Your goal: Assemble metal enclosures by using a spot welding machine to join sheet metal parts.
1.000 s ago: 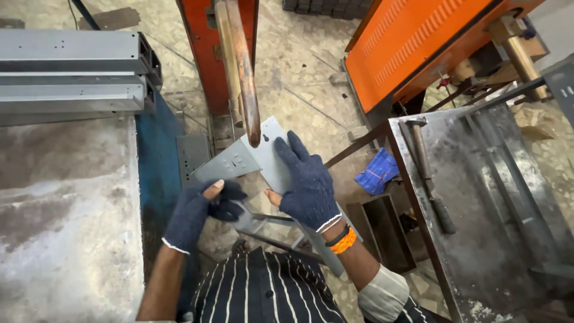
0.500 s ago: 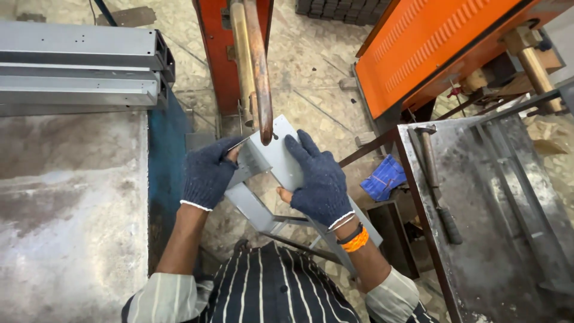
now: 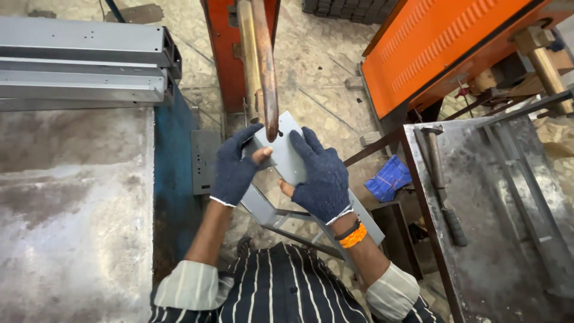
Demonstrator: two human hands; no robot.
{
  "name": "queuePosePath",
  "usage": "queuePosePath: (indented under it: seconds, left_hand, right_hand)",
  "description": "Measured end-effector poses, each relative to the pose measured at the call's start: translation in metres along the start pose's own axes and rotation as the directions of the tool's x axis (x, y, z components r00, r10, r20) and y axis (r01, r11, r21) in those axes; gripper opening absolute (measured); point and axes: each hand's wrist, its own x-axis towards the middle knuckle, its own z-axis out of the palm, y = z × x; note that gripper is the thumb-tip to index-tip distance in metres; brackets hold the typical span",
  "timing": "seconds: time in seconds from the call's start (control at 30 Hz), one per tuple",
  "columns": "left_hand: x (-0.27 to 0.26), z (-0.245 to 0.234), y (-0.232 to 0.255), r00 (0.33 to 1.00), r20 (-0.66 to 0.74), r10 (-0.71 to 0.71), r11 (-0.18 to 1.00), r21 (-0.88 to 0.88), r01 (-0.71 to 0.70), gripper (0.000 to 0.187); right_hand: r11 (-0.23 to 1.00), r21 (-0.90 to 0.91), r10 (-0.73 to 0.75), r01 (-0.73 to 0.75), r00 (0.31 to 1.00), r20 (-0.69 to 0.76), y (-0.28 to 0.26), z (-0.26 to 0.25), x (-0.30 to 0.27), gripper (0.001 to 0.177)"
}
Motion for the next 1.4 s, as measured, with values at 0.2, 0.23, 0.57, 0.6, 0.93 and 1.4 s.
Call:
queuePosePath:
  seconds: [0.2, 0.23, 0.57, 0.6, 0.93, 1.4]
  left_hand:
    - [0.001, -0.002, 0.014, 0.999, -0.011, -0.036, 0.999, 0.008, 0.036, 0.054]
    - [0.001, -0.002, 0.016, 0.999, -0.013, -0.036, 0.999, 0.009, 0.036, 0.054]
    - [-0.001, 0.002, 0.028, 0.999, -0.036, -0.001, 1.0, 0.025, 0.002, 0.051]
    - [-0.002, 0.003, 0.029, 0.999, -0.038, 0.018, 1.0, 0.012, -0.017, 0.05]
    - [-0.003, 0.009, 0.009, 0.997, -0.072, 0.024, 0.999, -0.03, -0.026, 0.055]
    - [0.036, -0.001, 0.0, 0.913, -0.14, -0.383, 0.919, -0.155, 0.362, 0.028]
  right_hand:
    - [1.0, -0.011, 0.019, -0.019, 1.0, -0.021, 0.0, 0.006, -0.003, 0.092]
    - [1.0, -0.01, 0.017, -0.017, 1.0, -0.02, -0.001, 0.005, -0.002, 0.092]
    - [0.999, -0.014, 0.034, -0.034, 0.999, 0.003, 0.001, 0.004, 0.0, 0.091]
    - [0.999, -0.012, 0.032, -0.031, 0.999, 0.005, 0.001, 0.004, 0.0, 0.091]
    - [0.999, -0.045, 0.023, -0.021, 0.998, 0.05, 0.003, -0.002, 0.005, 0.091]
    - [0.999, -0.013, 0.052, -0.051, 0.99, 0.13, 0.006, -0.006, 0.007, 0.097]
